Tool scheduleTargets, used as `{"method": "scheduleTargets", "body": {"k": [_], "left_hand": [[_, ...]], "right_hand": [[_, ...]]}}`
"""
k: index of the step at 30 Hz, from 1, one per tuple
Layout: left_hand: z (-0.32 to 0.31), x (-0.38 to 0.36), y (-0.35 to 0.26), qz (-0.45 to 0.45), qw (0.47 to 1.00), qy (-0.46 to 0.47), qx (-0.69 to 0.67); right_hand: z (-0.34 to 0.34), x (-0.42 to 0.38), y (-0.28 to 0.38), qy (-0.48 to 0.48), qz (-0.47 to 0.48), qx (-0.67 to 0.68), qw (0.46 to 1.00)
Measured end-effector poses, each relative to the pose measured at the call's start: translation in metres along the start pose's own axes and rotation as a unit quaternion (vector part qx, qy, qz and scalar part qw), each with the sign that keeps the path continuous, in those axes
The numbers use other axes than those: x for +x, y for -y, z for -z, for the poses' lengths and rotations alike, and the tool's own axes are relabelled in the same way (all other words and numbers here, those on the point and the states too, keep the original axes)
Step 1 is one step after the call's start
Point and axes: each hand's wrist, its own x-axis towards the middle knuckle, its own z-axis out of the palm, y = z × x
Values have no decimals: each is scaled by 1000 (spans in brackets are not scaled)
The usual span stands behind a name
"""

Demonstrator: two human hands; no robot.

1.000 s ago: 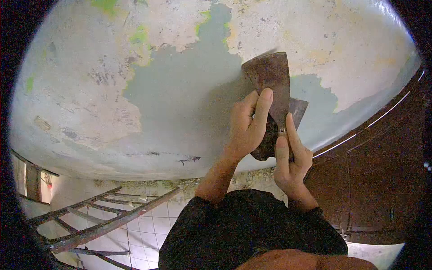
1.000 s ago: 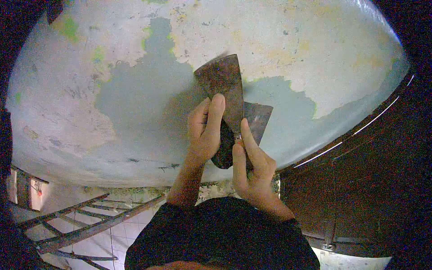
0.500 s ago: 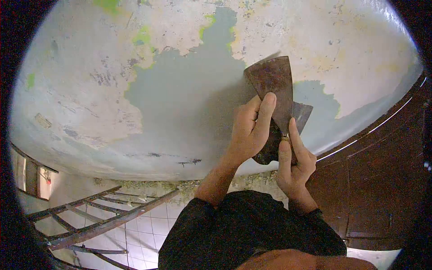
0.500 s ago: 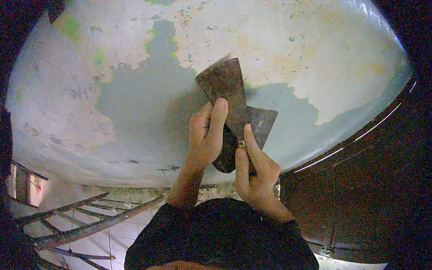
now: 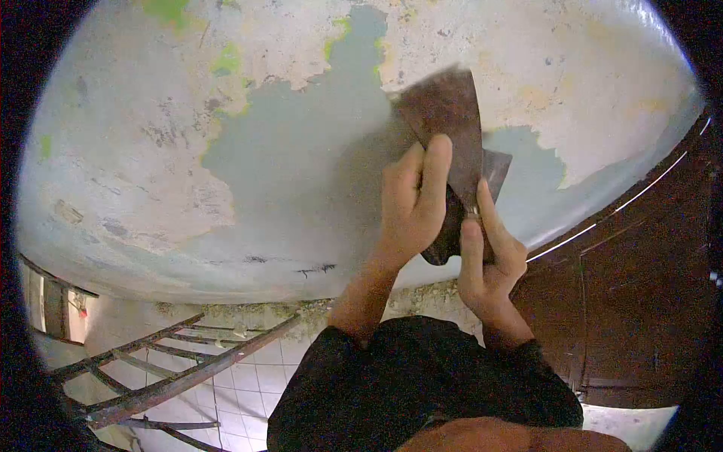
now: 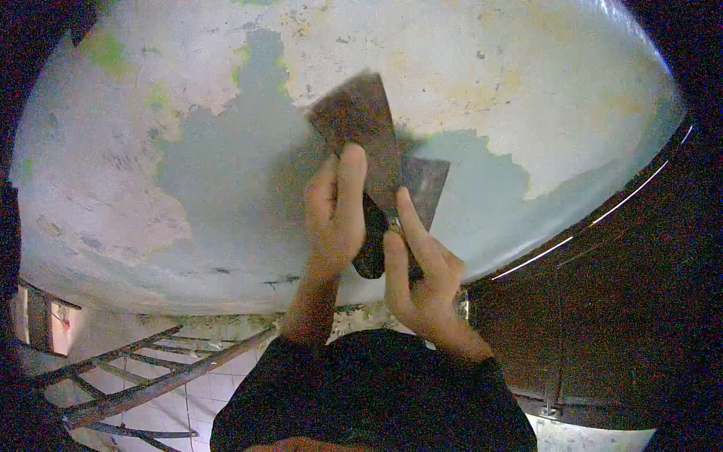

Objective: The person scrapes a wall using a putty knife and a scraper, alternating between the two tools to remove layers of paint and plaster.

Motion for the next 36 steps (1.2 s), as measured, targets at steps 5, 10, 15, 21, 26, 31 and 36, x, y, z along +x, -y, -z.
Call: {"method": "scheduleTargets", "body": {"k": [5, 10, 15, 21, 26, 31, 36], "left_hand": [[1, 4, -15, 8, 1000, -14, -13], [4, -9, 0, 32, 998, 31, 33], [-2, -13, -3, 65, 996, 52, -5], [-3, -15, 5, 47, 997, 54, 15], [1, -13, -2, 41, 998, 56, 7], [4, 0, -11, 28, 1000, 5, -12], [5, -7, -2, 11, 999, 27, 39]], "right_hand": [[-1, 3, 3, -18, 9, 19, 1000], [6, -8, -2, -1, -20, -25, 999], [7, -10, -2, -20, -5, -23, 1000], [9, -11, -9, -15, 33, -81, 996], [7, -8, -8, -26, 65, -50, 996], [-2, 3, -2, -26, 51, -12, 998], [4, -4, -8, -30, 52, -43, 997]]}}
